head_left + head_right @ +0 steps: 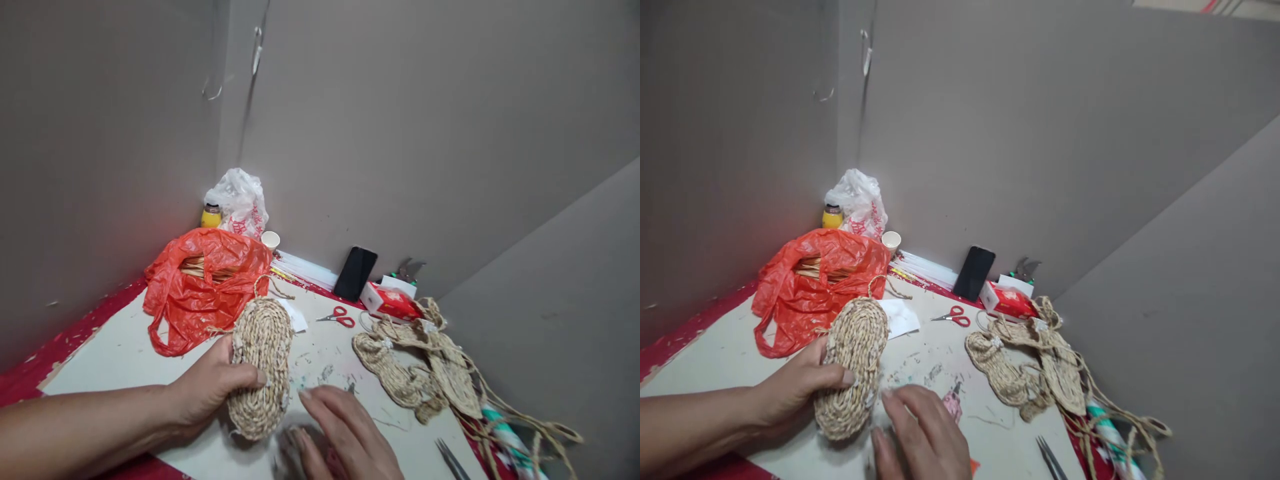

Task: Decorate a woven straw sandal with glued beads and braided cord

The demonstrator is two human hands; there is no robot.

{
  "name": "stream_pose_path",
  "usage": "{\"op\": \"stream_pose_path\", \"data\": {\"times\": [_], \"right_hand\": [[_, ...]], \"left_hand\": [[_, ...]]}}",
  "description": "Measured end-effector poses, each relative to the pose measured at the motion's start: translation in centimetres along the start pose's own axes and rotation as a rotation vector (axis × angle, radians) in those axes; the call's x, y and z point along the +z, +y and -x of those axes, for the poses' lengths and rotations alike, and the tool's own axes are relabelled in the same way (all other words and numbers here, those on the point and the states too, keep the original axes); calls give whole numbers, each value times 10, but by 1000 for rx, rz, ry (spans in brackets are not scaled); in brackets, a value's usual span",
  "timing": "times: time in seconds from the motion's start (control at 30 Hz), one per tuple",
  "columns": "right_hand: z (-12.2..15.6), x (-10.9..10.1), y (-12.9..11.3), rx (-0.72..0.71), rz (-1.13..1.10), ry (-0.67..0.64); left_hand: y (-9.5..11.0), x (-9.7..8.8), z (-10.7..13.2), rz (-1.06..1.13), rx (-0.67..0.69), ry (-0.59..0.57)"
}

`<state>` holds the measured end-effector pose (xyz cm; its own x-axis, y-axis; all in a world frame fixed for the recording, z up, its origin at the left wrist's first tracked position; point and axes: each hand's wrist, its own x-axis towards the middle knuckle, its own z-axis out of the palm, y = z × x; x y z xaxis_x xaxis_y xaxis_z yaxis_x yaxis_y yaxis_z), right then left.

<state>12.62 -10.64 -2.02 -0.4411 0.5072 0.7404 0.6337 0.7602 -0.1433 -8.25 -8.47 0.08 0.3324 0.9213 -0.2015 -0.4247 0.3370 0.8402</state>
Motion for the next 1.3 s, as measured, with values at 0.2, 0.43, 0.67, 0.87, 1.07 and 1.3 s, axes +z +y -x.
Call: {"op": "stream_pose_path", "data": {"times": [0.2, 0.43, 0.67, 0.87, 1.07, 1.3], "right_hand": [[14, 17, 9, -92, 270, -180], [5, 12, 9, -98, 297, -157], [-9, 25, -5, -178, 401, -167], [-20, 28, -10, -222, 418, -174], [-28, 29, -14, -220, 376, -144], [-38, 34, -19, -211, 316, -101]], "left_hand": [[-3, -1, 0, 2, 13, 94], [8, 5, 4, -22, 94, 161], [14, 14, 12, -57, 151, 169], [17, 16, 14, -101, 203, 173], [15, 13, 13, -115, 217, 146], [9, 12, 13, -160, 223, 213]]}}
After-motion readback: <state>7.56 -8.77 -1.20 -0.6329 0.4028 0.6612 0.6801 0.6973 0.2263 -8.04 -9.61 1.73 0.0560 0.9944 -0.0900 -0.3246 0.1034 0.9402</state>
